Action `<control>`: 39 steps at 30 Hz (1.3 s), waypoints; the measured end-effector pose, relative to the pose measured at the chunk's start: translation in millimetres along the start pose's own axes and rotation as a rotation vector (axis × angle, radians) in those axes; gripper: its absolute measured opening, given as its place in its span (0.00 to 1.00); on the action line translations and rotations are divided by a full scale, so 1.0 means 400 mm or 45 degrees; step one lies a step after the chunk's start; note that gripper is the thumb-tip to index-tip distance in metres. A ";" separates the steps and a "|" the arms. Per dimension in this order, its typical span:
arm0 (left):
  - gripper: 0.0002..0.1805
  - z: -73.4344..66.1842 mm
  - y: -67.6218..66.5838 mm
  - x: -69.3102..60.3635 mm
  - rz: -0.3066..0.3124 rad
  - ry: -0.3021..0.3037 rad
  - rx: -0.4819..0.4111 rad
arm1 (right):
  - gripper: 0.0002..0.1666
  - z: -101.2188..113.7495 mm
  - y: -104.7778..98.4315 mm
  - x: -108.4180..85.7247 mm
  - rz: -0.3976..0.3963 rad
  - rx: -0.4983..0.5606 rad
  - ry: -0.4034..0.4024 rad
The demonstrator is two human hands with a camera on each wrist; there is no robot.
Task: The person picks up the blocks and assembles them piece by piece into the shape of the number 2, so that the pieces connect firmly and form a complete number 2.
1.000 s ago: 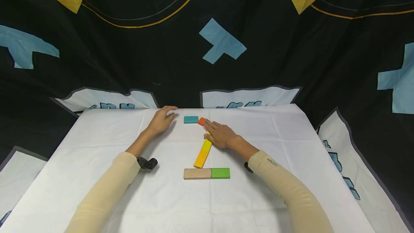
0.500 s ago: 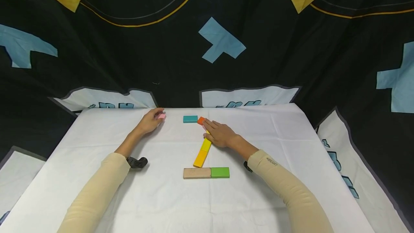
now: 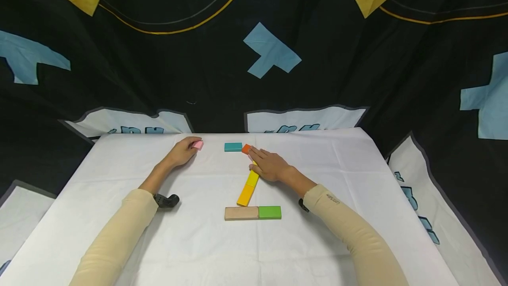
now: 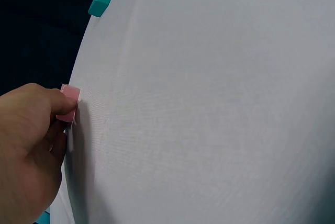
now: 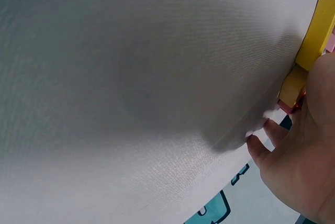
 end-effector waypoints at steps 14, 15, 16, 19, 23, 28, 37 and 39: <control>0.24 -0.007 0.000 -0.004 -0.067 0.067 -0.003 | 0.41 0.001 0.003 0.000 -0.005 0.026 0.001; 0.24 -0.009 -0.001 -0.005 -0.071 0.072 -0.003 | 0.41 0.001 0.004 0.001 -0.002 0.017 0.004; 0.24 -0.011 -0.001 -0.005 -0.076 0.071 -0.008 | 0.41 0.000 0.004 0.001 0.001 0.007 0.009; 0.23 -0.020 0.001 -0.006 -0.089 0.084 -0.013 | 0.41 -0.002 0.003 0.002 0.000 -0.010 0.010; 0.23 -0.041 0.006 -0.010 -0.102 0.118 -0.021 | 0.41 -0.001 0.000 0.000 -0.014 -0.008 -0.007; 0.23 -0.061 0.021 -0.005 -0.098 0.152 -0.014 | 0.41 0.001 0.001 -0.003 -0.004 -0.008 -0.002; 0.22 -0.093 0.047 0.005 -0.094 0.194 0.006 | 0.41 -0.001 0.003 -0.003 0.013 -0.026 0.009; 0.21 -0.099 0.050 0.006 -0.096 0.204 0.007 | 0.41 -0.002 0.003 -0.001 0.011 -0.024 0.006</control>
Point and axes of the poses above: each hand's wrist, its own x-axis towards the middle knuckle, its own y-axis out of the palm, z = x × y, the point moved 6 cm from there along x, towards the middle knuckle, and after that the axes turned 2 degrees about z, right-handed, at the moved point
